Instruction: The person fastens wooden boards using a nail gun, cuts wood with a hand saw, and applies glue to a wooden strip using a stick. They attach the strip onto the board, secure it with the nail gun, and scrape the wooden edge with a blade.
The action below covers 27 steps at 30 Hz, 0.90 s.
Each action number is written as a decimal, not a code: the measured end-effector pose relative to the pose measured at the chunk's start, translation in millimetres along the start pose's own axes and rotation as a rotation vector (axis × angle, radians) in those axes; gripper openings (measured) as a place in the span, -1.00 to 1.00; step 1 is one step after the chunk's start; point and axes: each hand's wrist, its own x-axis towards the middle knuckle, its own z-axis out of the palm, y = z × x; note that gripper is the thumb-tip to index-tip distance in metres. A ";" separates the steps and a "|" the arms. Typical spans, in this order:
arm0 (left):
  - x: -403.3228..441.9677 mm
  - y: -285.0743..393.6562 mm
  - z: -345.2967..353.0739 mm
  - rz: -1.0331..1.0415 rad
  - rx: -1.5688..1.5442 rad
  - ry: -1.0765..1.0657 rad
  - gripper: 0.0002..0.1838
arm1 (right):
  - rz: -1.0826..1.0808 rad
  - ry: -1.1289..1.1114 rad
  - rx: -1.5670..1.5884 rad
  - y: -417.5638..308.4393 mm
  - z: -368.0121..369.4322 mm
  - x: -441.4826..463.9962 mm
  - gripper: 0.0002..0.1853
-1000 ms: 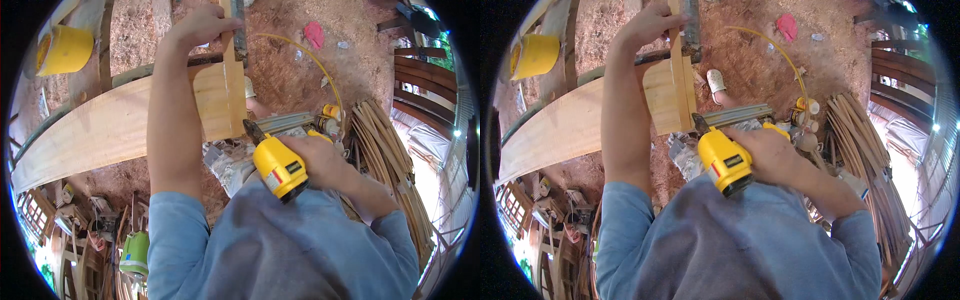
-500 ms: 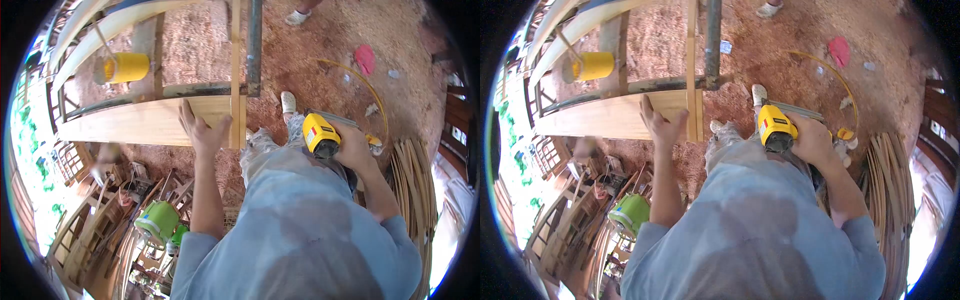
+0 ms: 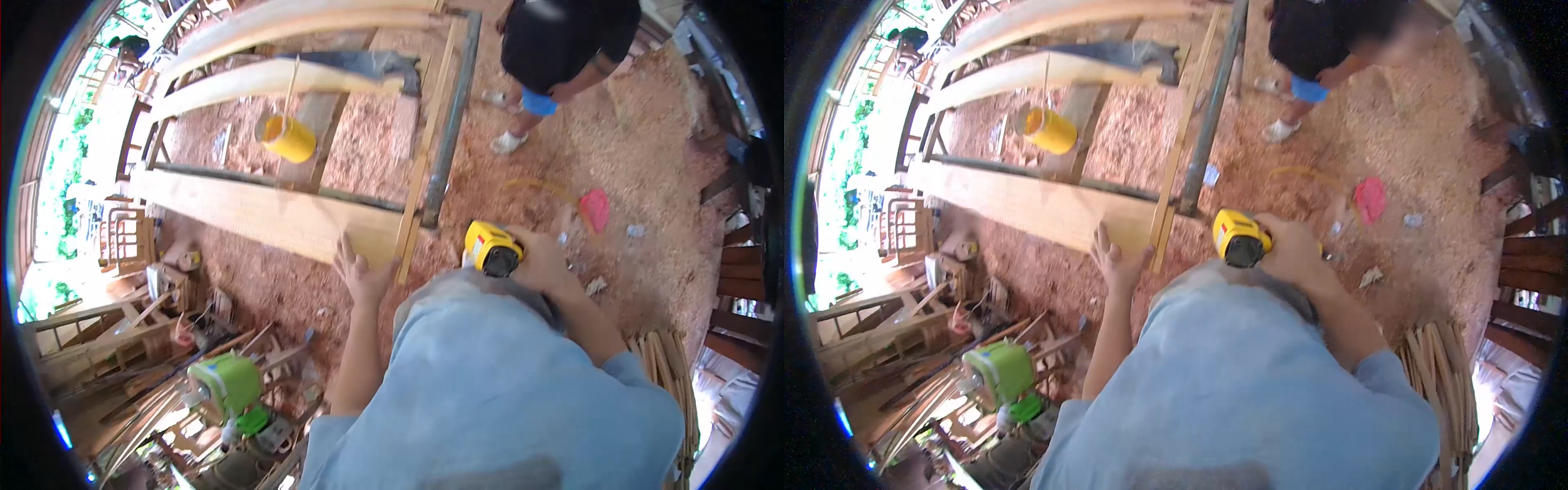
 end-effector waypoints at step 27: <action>-43.1 61.8 52.7 -0.773 -0.330 0.636 -0.13 | -0.146 0.230 0.377 87.8 -155.4 340.7 -0.62</action>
